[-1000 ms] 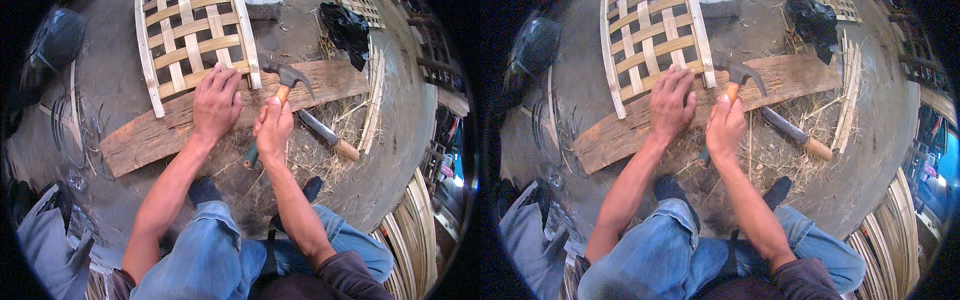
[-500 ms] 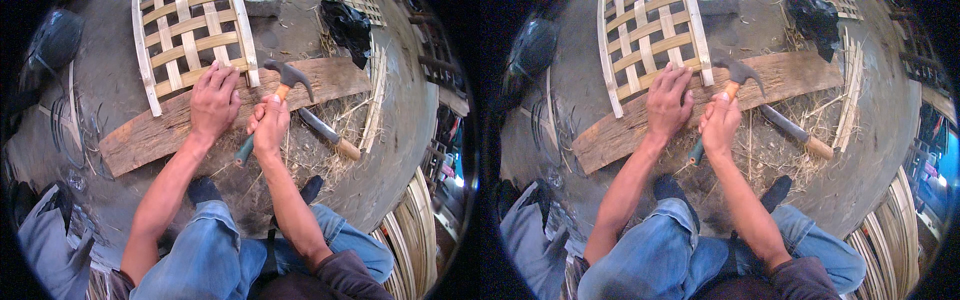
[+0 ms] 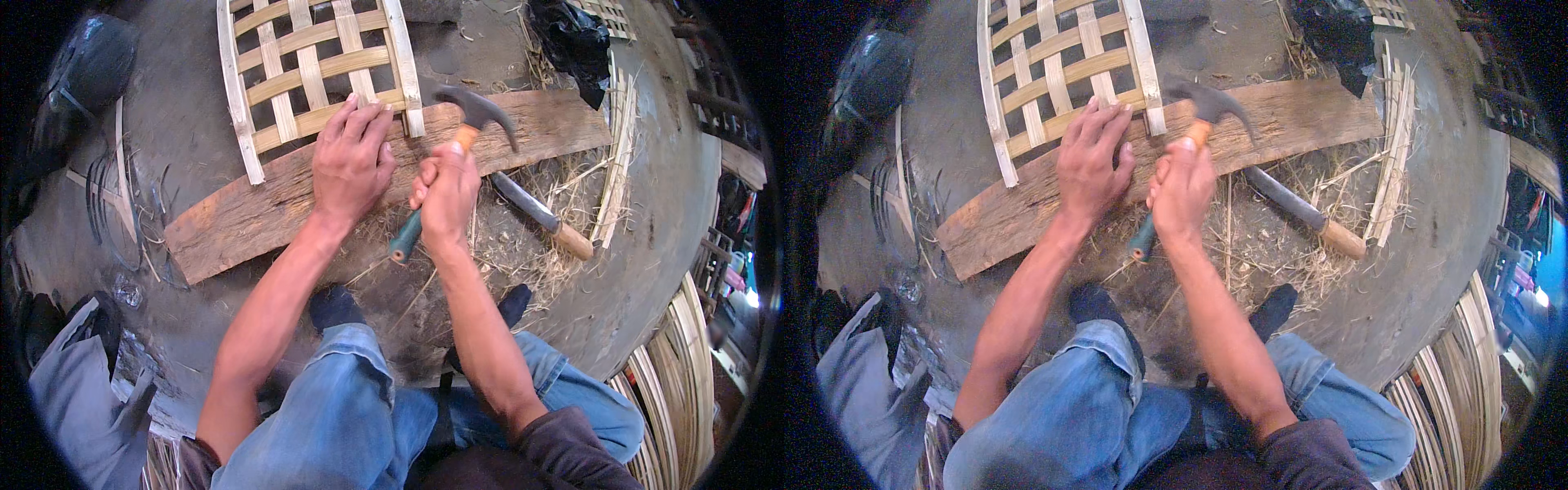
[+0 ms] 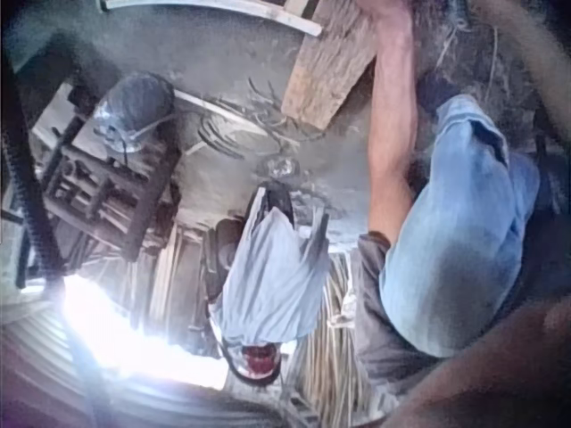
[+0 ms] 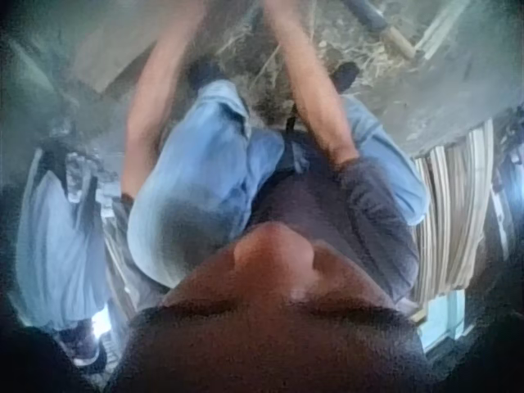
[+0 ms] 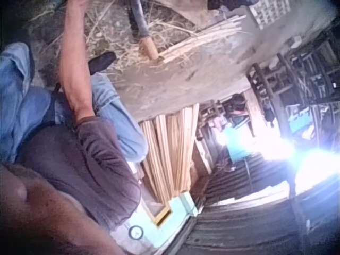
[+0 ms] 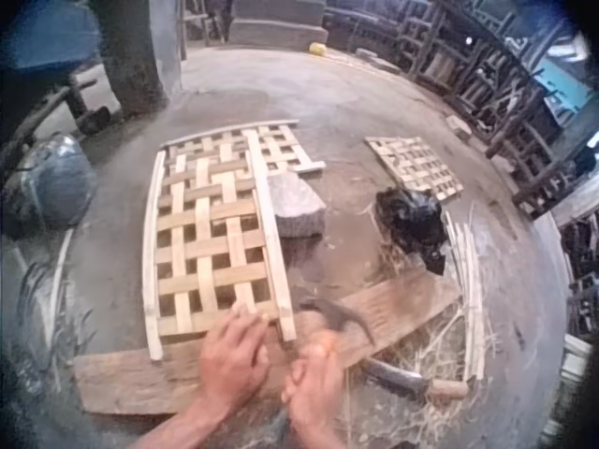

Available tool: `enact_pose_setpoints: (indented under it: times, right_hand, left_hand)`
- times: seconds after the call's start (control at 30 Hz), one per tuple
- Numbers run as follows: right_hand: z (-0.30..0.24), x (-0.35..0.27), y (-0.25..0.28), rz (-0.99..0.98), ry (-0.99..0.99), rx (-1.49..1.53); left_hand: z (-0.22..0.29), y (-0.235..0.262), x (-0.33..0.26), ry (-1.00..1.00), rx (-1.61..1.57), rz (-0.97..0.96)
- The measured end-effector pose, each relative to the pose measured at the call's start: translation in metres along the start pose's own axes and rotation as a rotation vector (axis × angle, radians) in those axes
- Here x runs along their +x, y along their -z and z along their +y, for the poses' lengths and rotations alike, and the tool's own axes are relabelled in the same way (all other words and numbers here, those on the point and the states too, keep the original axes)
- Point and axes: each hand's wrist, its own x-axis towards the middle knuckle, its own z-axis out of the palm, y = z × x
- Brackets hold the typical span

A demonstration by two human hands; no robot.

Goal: The person weaves thin bamboo strips into a lattice frame, using a knife to trim edges and a hammer to secure the strips. They repeatedly adjust the lattice and tap the strips into place.

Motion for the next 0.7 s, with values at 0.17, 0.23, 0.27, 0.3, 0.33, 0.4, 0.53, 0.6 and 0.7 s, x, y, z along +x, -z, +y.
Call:
enact_pose_setpoints:
  times: [0.17,0.23,0.27,0.3,0.33,0.4,0.53,0.6,0.7]
  right_hand:
    - [0.002,0.004,0.005,-0.029,0.018,-0.018]
    - [0.001,0.006,0.007,-0.057,-0.020,-0.018]
    - [0.000,0.008,0.008,-0.082,-0.012,-0.069]
    - [0.000,0.010,0.010,-0.105,-0.004,-0.119]
    - [0.000,0.011,0.011,-0.128,0.005,-0.171]
    - [0.000,0.009,0.010,-0.079,0.079,-0.227]
    - [-0.009,0.032,0.051,-0.077,0.421,-0.779]
    - [-0.022,0.039,0.071,-0.145,0.671,-1.050]
    - [-0.051,0.049,0.082,-0.291,0.862,-1.209]
  left_hand:
    - [-0.001,-0.001,-0.002,0.006,0.009,-0.006]
    - [0.000,0.000,0.000,-0.003,-0.004,0.000]
    - [0.001,0.000,0.000,0.001,0.000,-0.007]
    - [0.001,0.000,0.000,0.005,0.004,-0.013]
    - [0.002,0.000,0.001,0.008,0.007,-0.019]
    - [0.001,0.000,0.000,0.005,0.012,-0.005]
    - [-0.004,-0.001,-0.003,0.017,-0.029,0.004]
    - [-0.001,0.000,-0.002,0.068,-0.075,0.015]
    - [0.001,-0.003,-0.002,0.080,-0.079,0.036]
